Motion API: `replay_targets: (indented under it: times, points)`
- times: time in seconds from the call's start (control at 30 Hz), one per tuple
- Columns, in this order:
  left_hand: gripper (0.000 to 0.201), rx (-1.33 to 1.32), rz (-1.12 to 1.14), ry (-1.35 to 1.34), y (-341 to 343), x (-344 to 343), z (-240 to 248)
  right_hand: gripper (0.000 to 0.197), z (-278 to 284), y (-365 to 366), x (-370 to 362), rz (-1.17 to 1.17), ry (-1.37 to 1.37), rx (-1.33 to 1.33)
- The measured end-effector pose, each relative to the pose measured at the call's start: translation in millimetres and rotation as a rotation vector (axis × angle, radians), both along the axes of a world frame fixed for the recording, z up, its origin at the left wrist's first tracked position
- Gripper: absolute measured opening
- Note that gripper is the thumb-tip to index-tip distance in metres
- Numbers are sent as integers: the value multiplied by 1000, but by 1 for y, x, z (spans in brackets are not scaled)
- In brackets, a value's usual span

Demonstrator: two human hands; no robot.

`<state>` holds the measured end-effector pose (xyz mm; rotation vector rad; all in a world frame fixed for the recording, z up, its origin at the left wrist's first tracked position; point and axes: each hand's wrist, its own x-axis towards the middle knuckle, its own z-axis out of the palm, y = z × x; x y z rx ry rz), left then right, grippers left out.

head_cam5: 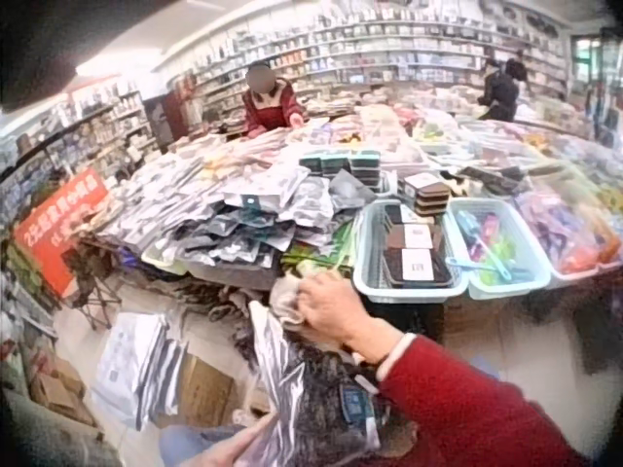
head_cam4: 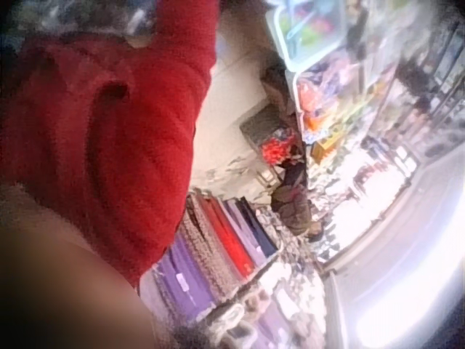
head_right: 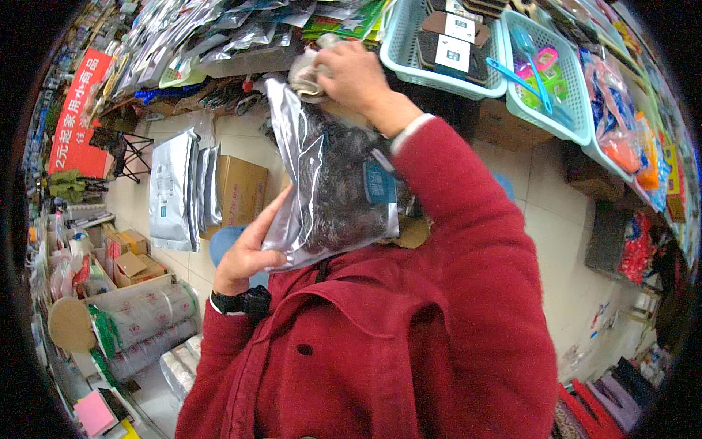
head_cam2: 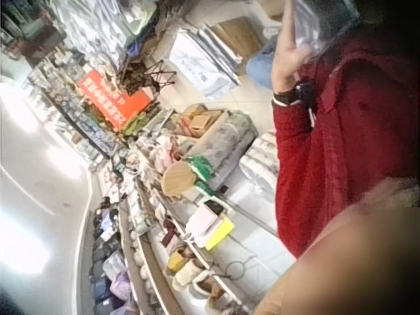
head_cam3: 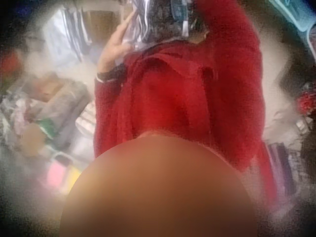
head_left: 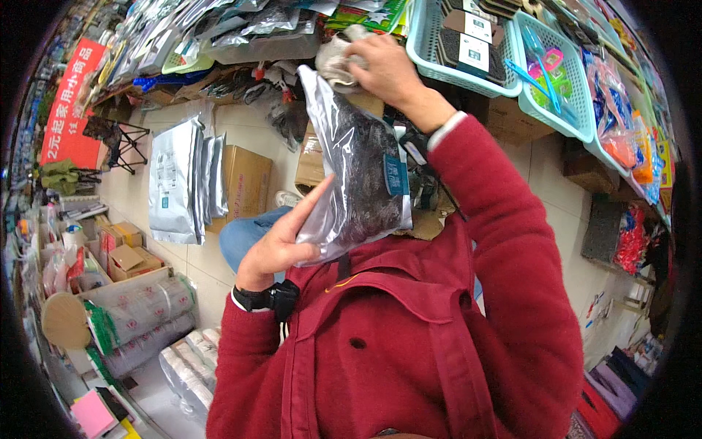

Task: The person sits on the floor and wipes the surface of several silver shipping envelopes and a clear plastic package containing steel wool pads using a cloth. The person repeatedly picks up each package, wipes it, and places it back down.

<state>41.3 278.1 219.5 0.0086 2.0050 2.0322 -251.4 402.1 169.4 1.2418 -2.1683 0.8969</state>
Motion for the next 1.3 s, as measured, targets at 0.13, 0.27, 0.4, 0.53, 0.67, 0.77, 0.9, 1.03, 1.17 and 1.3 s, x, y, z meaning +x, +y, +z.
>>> replay_targets:
  times: [0.13,0.27,0.4,0.53,0.67,0.77,0.9,1.03,1.17,1.3]
  points:
    - [94,26,275,-68,-4,-6,-7,34,31,60,29,215,-48,-91]
    - [89,244,448,41,16,-33,-19,68,53,93,99,394,-44,245]
    - [86,328,531,8,31,-60,-15,91,48,92,170,383,-249,287]
    - [81,325,579,106,60,-83,-18,90,39,91,187,-4,-381,336]
    - [77,124,529,277,80,-107,-32,62,40,90,172,-192,-161,301]
    - [75,20,521,324,87,-112,-33,50,46,100,159,-173,-20,334]
    - [69,551,297,175,72,-101,-30,32,53,123,139,-141,13,304]
    - [67,226,575,320,11,-103,-40,30,67,145,122,10,-78,139]
    - [78,95,657,284,-43,-120,-49,21,105,161,117,52,-203,17]
    - [87,19,563,442,-59,-148,-28,19,143,169,121,223,-259,-131]
